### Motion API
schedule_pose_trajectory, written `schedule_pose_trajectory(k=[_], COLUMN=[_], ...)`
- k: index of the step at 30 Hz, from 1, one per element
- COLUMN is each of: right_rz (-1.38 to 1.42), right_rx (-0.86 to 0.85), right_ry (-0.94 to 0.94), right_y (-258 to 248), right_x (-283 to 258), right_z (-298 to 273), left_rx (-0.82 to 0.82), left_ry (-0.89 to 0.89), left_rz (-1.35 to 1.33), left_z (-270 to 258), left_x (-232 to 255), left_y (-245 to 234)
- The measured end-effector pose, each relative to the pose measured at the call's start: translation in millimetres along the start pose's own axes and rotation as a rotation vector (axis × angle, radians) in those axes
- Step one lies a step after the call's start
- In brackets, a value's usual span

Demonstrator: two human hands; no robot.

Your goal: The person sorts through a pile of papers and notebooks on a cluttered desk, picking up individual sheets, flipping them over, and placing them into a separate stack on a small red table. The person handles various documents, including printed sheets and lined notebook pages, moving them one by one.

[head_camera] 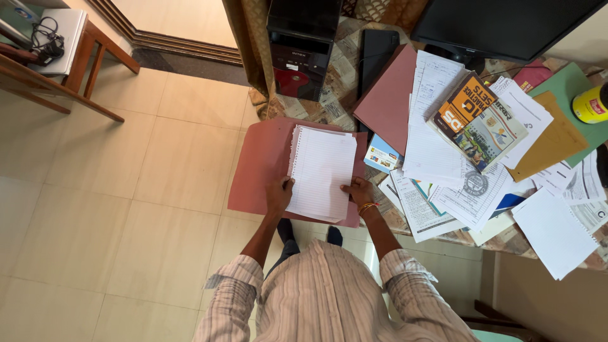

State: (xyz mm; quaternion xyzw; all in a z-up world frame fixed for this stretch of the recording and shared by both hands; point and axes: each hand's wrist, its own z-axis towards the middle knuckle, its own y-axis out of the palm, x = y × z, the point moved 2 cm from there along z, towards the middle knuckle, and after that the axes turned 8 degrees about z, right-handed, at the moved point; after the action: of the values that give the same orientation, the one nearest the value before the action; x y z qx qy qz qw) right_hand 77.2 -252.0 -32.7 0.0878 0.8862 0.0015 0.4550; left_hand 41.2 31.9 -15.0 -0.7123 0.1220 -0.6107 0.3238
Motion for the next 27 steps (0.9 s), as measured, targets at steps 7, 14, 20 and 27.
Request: schedule_pose_trajectory(k=[7, 14, 20, 27], right_rz=[0.046, -0.057, -0.076, -0.043], right_rx=[0.006, 0.076, 0.133, 0.156], right_ry=[-0.055, -0.107, -0.123, -0.192], right_y=[8.0, 19.5, 19.5, 22.8], right_x=[11.9, 9.2, 9.0, -2.0], right_z=[6.6, 11.5, 7.2, 6.9], left_rx=[0.009, -0.035, -0.113, -0.124], left_ry=[-0.015, -0.026, -0.059, 0.026], left_rz=[0.01, -0.017, -0.038, -0.021], left_z=[4.9, 9.8, 13.0, 22.6], left_x=[-3.9, -12.2, -14.3, -12.7], left_y=[-3.0, -8.1, -14.2, -14.1])
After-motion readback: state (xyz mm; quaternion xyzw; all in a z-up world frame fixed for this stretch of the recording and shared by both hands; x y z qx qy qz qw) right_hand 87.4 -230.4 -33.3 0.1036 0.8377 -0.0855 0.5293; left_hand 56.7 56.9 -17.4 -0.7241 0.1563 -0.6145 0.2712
